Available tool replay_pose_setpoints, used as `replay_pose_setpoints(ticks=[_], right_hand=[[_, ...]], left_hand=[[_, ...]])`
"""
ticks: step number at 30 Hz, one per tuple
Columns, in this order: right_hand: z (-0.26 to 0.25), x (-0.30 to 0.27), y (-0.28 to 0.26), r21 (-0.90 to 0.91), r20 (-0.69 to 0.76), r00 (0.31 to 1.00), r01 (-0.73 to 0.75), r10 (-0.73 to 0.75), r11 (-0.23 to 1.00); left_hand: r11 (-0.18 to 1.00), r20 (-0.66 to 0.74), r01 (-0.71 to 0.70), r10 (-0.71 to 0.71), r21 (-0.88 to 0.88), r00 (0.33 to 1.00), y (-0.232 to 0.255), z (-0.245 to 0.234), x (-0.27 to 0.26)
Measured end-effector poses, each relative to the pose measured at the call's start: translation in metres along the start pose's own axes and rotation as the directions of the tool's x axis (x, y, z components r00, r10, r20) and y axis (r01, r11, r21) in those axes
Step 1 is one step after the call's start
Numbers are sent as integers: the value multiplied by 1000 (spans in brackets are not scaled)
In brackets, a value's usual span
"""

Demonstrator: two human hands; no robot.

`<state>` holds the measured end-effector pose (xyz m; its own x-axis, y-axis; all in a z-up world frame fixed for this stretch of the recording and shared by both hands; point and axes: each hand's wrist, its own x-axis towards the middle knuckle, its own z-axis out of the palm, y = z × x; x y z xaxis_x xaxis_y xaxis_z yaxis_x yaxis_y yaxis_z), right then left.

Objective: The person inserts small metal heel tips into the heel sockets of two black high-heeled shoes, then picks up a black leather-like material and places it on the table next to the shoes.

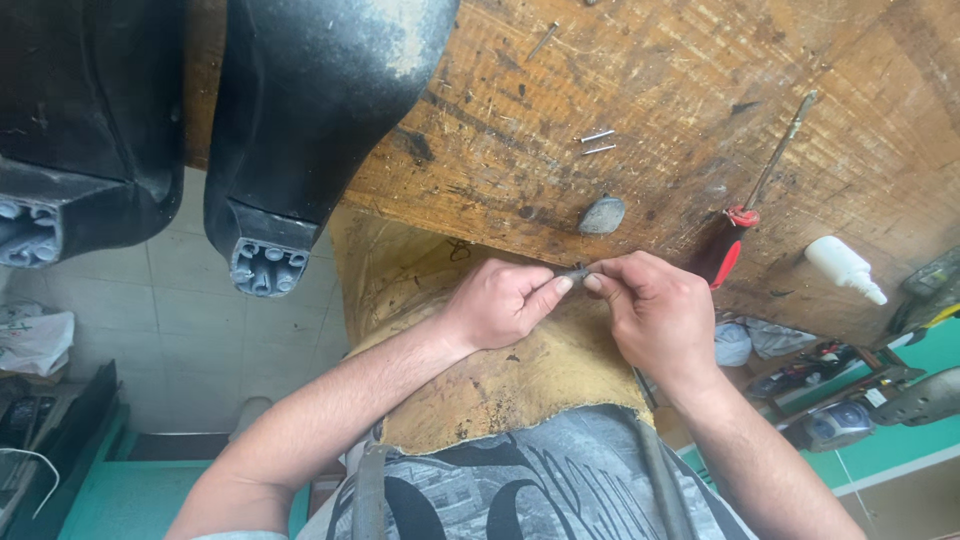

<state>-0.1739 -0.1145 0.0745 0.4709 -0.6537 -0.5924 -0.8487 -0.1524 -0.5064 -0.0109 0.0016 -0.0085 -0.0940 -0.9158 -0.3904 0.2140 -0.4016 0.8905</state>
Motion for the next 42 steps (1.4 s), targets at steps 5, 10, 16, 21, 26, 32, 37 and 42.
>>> replay_pose_setpoints(ticks=[5, 10, 16, 21, 26, 32, 37, 42], right_hand=[[2, 1, 0, -96, 4, 999, 38, -37, 995], [5, -1, -1, -54, -26, 999, 19, -21, 998], [9, 1, 3, -51, -21, 1000, -4, 3, 999], [5, 1, 1, -12, -16, 1000, -15, 14, 1000], [-1, 2, -5, 77, 6, 998, 62, -63, 995], [5, -17, 2, 94, -101, 920, 387, -378, 917], [9, -20, -14, 190, -374, 768, 613, -520, 767], [-1, -23, -15, 174, -456, 699, 677, -551, 715]], left_hand=[[1000, -32, 1, 0, 15, 999, -6, 6, -1], [999, -64, 28, -26, 36, 998, -10, 8, -3], [999, -95, 32, -32, 6, 995, -6, 7, 0], [1000, -46, -2, 2, -10, 999, -6, 4, 3], [1000, 44, -13, 13, -13, 999, -3, -5, -2], [798, -111, -376, 477, 470, 872, 21, -9, -28], [646, -200, -417, 663, 640, 721, 68, -15, -32], [477, -89, -432, 743, 766, 663, 88, -15, -29]])
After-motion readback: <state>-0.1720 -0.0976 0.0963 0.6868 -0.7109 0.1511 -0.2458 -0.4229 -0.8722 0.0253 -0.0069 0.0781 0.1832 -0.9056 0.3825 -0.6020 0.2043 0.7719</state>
